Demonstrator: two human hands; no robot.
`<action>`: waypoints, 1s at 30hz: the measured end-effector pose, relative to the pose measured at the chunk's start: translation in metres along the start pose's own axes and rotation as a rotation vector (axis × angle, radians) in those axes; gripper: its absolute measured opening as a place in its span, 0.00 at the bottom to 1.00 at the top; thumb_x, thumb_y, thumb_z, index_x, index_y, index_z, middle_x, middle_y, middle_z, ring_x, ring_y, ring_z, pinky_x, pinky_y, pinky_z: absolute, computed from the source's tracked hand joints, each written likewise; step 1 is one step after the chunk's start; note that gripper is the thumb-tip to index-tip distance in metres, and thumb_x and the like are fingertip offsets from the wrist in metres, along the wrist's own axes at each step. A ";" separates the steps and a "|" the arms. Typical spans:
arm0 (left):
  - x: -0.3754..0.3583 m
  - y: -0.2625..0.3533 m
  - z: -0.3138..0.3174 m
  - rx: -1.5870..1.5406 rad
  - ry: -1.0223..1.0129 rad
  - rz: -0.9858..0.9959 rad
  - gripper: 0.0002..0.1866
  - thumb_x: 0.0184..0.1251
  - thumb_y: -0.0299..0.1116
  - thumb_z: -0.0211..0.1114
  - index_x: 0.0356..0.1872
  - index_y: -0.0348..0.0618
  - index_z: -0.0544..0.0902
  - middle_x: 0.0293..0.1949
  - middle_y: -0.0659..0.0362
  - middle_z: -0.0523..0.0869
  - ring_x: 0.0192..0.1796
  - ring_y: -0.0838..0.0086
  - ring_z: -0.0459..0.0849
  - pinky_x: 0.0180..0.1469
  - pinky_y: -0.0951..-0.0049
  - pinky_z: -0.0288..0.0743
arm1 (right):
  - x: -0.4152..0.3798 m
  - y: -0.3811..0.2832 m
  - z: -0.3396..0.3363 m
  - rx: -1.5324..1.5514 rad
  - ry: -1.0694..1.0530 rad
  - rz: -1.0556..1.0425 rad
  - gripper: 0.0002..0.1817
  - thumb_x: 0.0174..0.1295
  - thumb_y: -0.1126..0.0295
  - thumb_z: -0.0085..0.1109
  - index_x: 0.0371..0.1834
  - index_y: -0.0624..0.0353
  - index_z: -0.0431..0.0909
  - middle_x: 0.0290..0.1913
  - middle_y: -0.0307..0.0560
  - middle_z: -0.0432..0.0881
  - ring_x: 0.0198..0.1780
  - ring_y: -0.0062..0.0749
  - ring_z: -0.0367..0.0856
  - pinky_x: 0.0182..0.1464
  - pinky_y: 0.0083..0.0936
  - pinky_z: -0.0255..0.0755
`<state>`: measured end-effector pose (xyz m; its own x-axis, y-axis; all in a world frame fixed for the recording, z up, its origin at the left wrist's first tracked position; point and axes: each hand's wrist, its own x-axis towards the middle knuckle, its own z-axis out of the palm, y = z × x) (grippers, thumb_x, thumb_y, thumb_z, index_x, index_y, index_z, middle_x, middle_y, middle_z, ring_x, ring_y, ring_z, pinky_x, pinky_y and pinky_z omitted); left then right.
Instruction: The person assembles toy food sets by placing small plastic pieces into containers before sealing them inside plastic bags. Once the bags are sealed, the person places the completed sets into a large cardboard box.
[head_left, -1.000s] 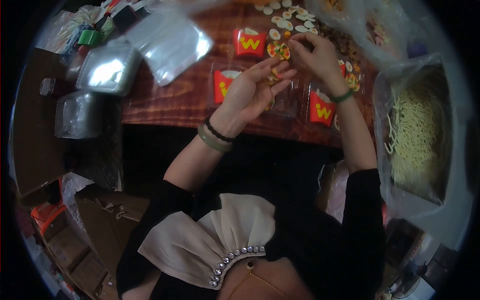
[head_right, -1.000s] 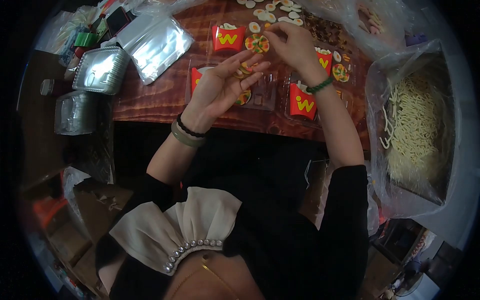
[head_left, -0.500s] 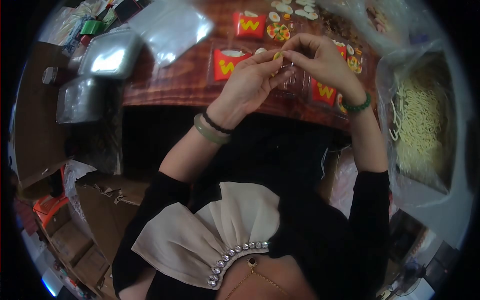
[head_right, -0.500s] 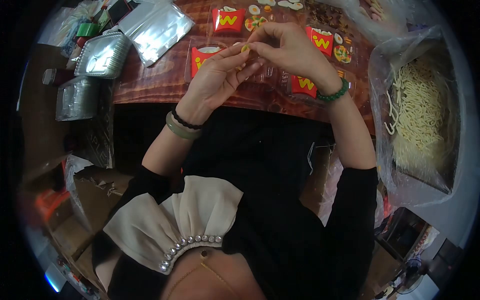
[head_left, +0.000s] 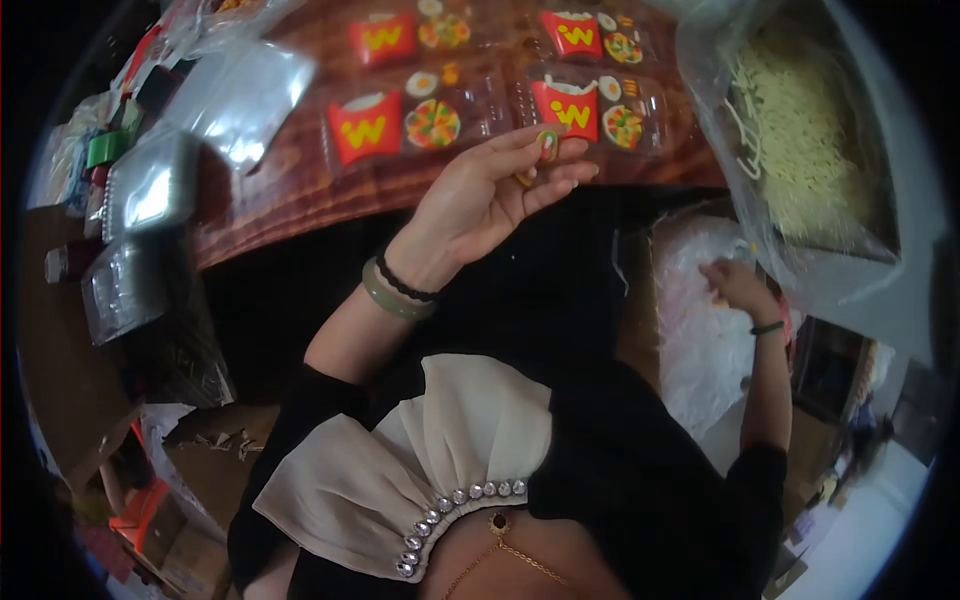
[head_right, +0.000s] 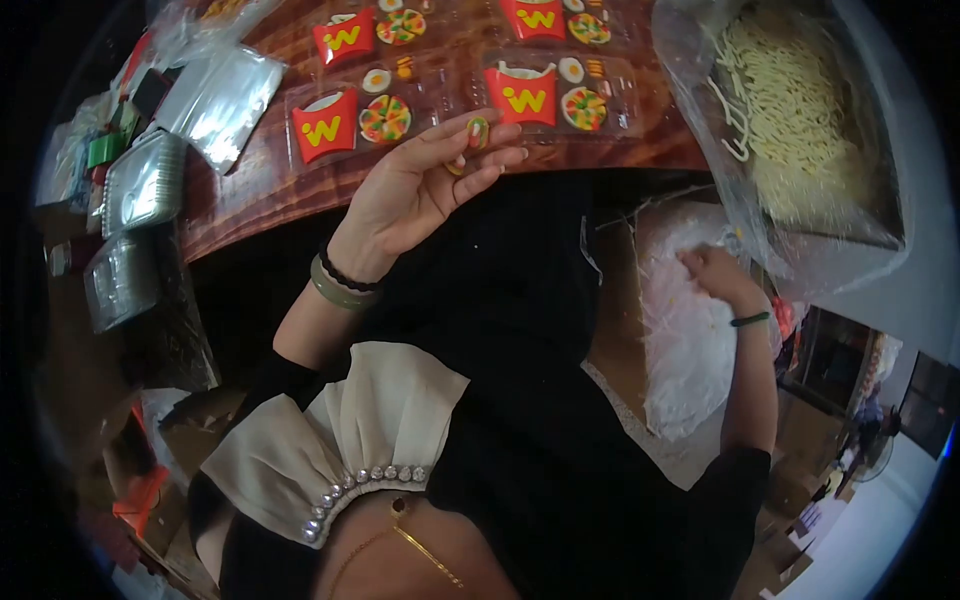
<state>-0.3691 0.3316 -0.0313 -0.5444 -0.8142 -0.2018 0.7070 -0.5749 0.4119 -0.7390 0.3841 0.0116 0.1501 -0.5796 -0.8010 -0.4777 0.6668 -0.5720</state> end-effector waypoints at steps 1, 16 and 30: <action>0.003 -0.008 0.000 -0.029 -0.052 -0.054 0.17 0.73 0.26 0.43 0.59 0.27 0.64 0.55 0.45 0.74 0.57 0.57 0.77 0.55 0.71 0.79 | 0.000 0.032 0.003 -0.175 0.150 -0.056 0.11 0.65 0.64 0.52 0.33 0.61 0.76 0.28 0.45 0.81 0.28 0.26 0.78 0.31 0.20 0.70; -0.025 -0.017 -0.016 0.120 0.033 0.237 0.20 0.72 0.24 0.44 0.64 0.32 0.64 0.59 0.50 0.73 0.60 0.66 0.75 0.64 0.68 0.68 | 0.098 -0.154 0.153 -0.102 0.078 -0.807 0.08 0.56 0.72 0.63 0.37 0.65 0.80 0.28 0.38 0.83 0.30 0.14 0.79 0.32 0.13 0.72; -0.022 0.004 -0.047 0.056 0.374 0.289 0.19 0.71 0.24 0.48 0.61 0.33 0.63 0.56 0.46 0.73 0.57 0.61 0.77 0.56 0.70 0.74 | 0.198 -0.185 0.170 -0.738 0.493 -1.258 0.09 0.58 0.67 0.59 0.30 0.63 0.77 0.34 0.54 0.74 0.38 0.49 0.76 0.40 0.39 0.71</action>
<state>-0.3331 0.3437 -0.0671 -0.1219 -0.9195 -0.3738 0.7744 -0.3237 0.5437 -0.4741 0.2254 -0.0712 0.5508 -0.7631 0.3381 -0.5961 -0.6432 -0.4805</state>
